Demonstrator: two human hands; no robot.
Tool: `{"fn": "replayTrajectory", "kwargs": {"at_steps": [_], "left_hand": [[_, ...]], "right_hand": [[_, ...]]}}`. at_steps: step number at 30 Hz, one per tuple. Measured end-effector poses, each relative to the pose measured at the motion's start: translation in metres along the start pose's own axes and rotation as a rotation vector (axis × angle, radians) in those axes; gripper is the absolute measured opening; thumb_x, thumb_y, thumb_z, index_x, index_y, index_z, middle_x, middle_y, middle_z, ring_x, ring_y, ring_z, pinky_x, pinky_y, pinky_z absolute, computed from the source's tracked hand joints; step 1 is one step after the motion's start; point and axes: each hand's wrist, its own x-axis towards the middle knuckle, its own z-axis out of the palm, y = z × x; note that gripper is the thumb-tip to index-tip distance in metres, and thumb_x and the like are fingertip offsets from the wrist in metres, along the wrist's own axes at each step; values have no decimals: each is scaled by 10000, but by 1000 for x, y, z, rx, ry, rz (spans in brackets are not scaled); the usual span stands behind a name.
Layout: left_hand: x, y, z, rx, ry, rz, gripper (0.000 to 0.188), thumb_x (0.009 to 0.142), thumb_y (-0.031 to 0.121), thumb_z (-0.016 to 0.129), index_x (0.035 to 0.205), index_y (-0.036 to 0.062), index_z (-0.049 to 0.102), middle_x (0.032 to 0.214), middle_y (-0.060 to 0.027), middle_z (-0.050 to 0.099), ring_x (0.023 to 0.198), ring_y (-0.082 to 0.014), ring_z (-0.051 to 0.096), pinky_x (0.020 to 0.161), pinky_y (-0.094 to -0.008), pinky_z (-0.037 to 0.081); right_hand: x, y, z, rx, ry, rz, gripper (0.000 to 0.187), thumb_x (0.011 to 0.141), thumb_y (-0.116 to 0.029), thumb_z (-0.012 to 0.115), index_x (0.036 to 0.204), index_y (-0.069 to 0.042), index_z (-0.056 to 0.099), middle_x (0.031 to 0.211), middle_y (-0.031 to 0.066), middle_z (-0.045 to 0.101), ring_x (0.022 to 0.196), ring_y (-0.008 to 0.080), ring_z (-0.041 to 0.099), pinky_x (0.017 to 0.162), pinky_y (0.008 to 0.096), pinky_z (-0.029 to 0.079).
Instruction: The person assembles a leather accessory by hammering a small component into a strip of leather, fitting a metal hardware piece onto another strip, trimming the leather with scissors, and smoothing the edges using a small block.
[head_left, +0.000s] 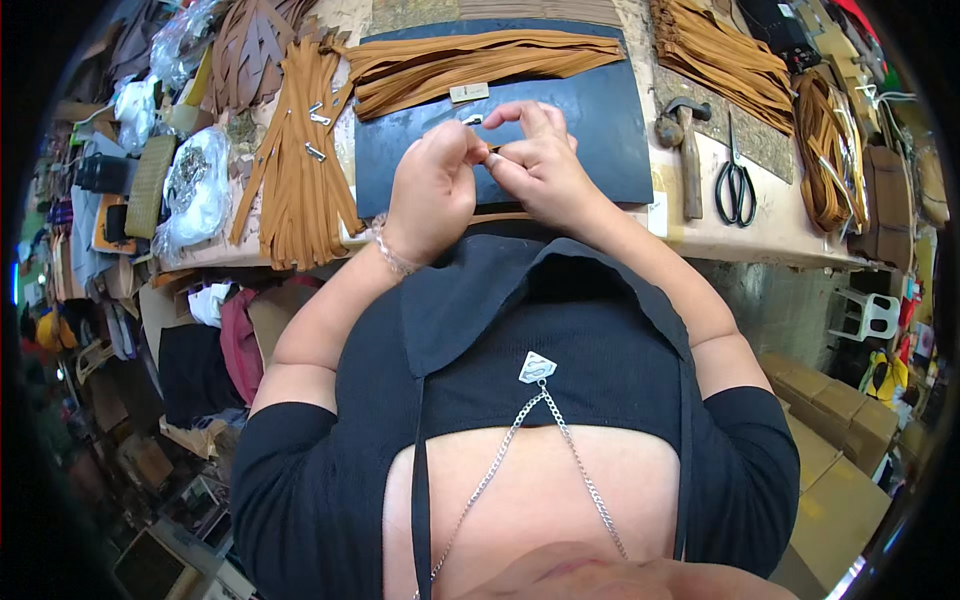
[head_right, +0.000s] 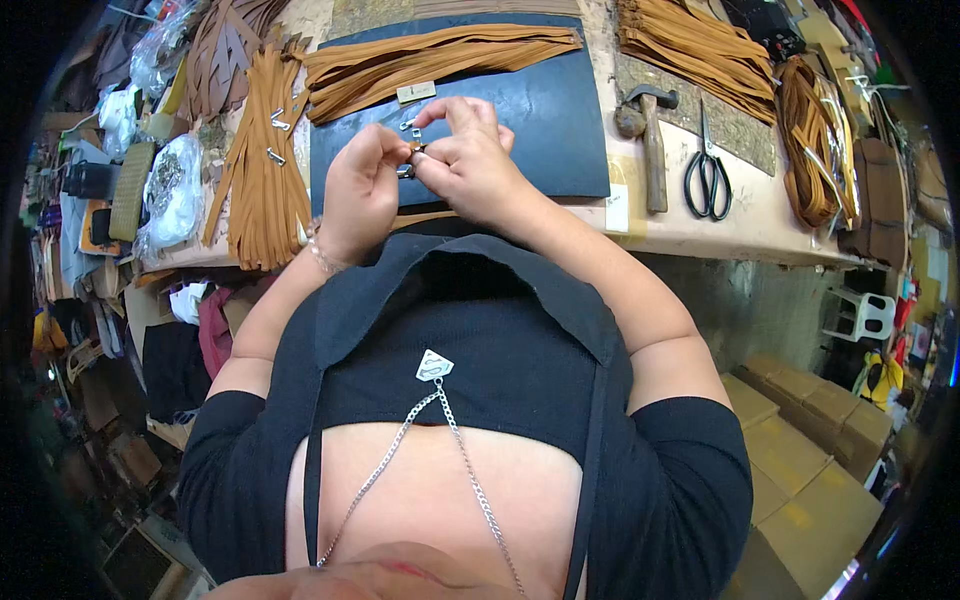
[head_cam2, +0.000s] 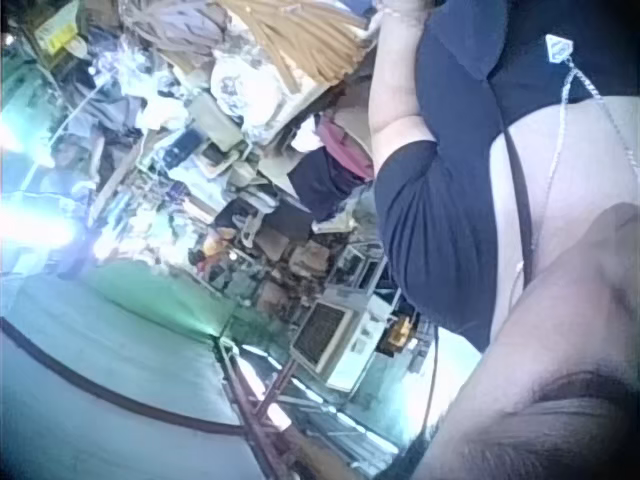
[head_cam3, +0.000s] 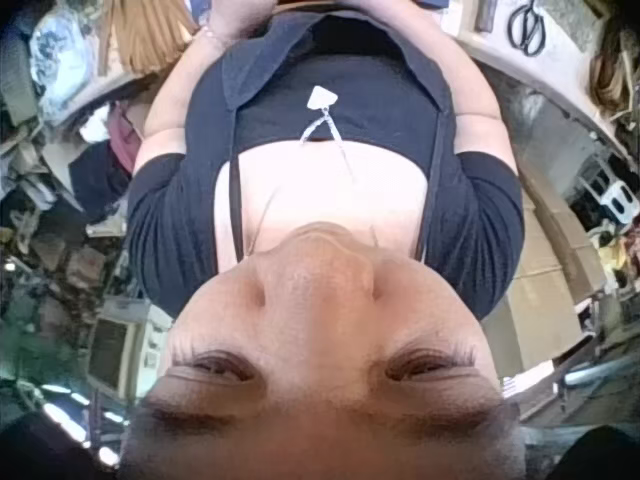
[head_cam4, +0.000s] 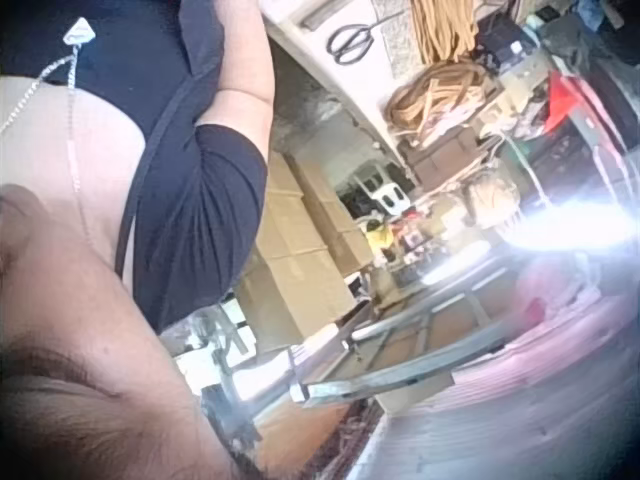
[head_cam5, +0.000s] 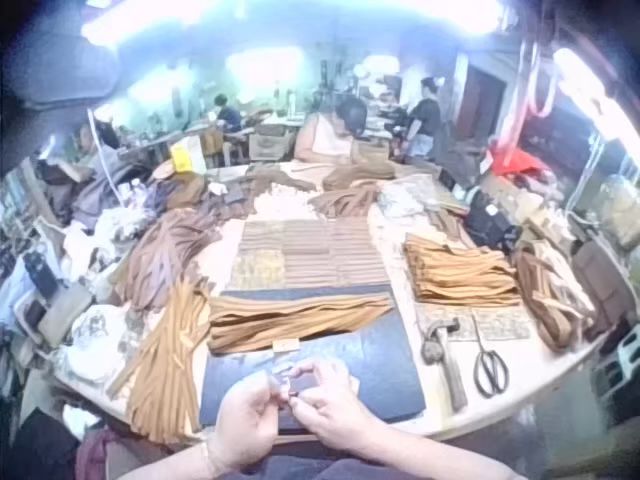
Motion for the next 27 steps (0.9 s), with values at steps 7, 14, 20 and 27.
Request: {"fn": "replayTrajectory", "kwargs": {"at_steps": [7, 14, 20, 27], "left_hand": [[1, -6, 0, 14, -12, -67, 185, 789, -136, 477, 880, 11, 544, 810, -161, 615, 777, -368, 615, 703, -417, 500], [3, -10, 2, 70, -2, -50, 137, 818, -100, 536, 890, 15, 556, 803, -153, 620, 778, -347, 620, 696, -401, 499], [6, -17, -4, -106, 11, -162, 53, 968, 24, 561, 916, 19, 554, 786, -52, 563, 724, -138, 546, 675, -280, 457], [2, -10, -31, -646, -243, -512, 335, 1084, 329, 431, 1175, 43, 580, 894, 9, 569, 818, -79, 544, 756, -243, 471]], "right_hand": [[-2, 4, 0, -40, -49, 21, 260, 890, -254, 629, 691, -94, 677, 1308, 42, 533, 1279, 306, 367, 1026, 488, 296], [3, 8, 6, 17, 23, 3, 260, 837, -251, 644, 631, -97, 680, 1241, -12, 584, 1238, 268, 393, 938, 459, 286], [0, -4, -3, 404, -131, 80, 303, 946, -179, 578, 715, -2, 659, 1013, 93, 627, 743, 162, 578, 677, 288, 470], [2, -14, -25, 482, -217, 145, 325, 972, -172, 558, 748, 46, 646, 833, 54, 569, 664, 93, 539, 588, 258, 428]]}}
